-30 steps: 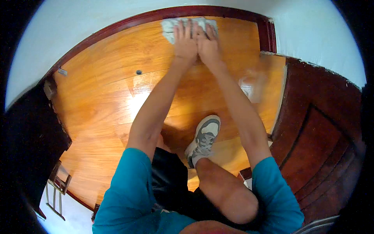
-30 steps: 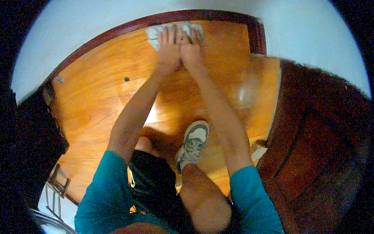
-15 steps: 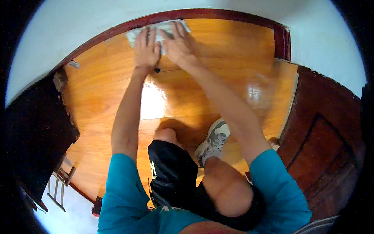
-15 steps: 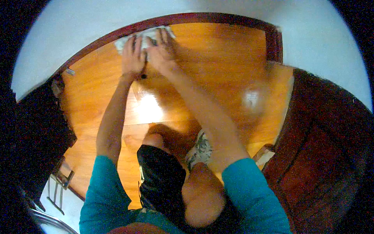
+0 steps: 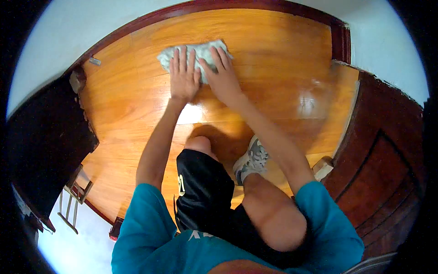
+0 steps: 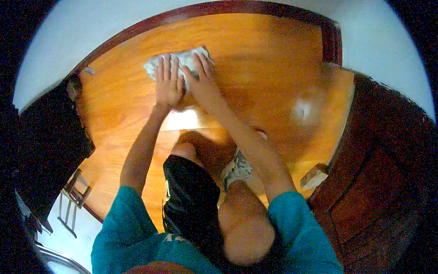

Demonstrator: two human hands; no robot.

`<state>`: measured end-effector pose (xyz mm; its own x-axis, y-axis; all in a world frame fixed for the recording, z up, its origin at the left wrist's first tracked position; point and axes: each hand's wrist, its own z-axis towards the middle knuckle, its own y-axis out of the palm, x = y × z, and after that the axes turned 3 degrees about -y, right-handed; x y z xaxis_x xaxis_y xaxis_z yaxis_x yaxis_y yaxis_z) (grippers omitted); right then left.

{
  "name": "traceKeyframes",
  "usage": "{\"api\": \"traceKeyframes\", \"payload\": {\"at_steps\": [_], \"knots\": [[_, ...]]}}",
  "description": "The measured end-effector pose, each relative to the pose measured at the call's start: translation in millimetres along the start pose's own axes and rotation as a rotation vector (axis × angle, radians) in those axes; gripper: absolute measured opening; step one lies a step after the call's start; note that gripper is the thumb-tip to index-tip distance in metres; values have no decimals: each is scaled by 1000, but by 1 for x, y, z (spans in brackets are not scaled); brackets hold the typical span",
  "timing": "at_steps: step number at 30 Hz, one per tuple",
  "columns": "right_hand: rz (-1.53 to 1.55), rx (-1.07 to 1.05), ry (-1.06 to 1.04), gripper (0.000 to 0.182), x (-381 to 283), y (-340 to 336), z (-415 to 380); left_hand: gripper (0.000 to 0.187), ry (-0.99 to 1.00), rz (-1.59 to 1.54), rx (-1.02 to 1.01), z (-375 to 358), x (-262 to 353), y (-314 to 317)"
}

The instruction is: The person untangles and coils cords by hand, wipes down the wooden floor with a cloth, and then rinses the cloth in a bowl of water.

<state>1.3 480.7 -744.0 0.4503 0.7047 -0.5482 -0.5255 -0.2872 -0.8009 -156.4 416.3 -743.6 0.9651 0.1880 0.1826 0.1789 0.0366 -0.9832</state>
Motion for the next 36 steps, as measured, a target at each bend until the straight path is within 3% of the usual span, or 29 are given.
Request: {"api": "traceKeyframes", "payload": {"at_steps": [3,5,9,13,15,22,25,31,33,36], "knots": [[28,-68,77,49,-22,-18,-55,59,24,-77,-138,-48,32,-6],[-9,-264,139,53,-37,-37,-91,59,29,-113,-222,-85,52,-8],[38,-345,184,56,-54,-52,-137,60,120,-165,-326,-120,74,-25],[31,-298,250,53,-48,-51,-121,61,43,-205,-241,-97,86,-14],[-26,-243,247,51,-28,-45,-89,61,-41,-127,-90,-64,85,3],[-185,67,55,44,83,-27,30,60,60,-77,111,91,56,29],[-293,47,76,43,100,-35,65,59,79,-67,183,131,47,40],[-230,58,78,46,102,-32,54,60,82,-80,194,121,55,38],[-230,29,100,49,88,-35,26,60,45,38,178,96,67,35],[-203,-20,140,53,60,-44,-27,59,37,-50,84,43,92,21]]}}
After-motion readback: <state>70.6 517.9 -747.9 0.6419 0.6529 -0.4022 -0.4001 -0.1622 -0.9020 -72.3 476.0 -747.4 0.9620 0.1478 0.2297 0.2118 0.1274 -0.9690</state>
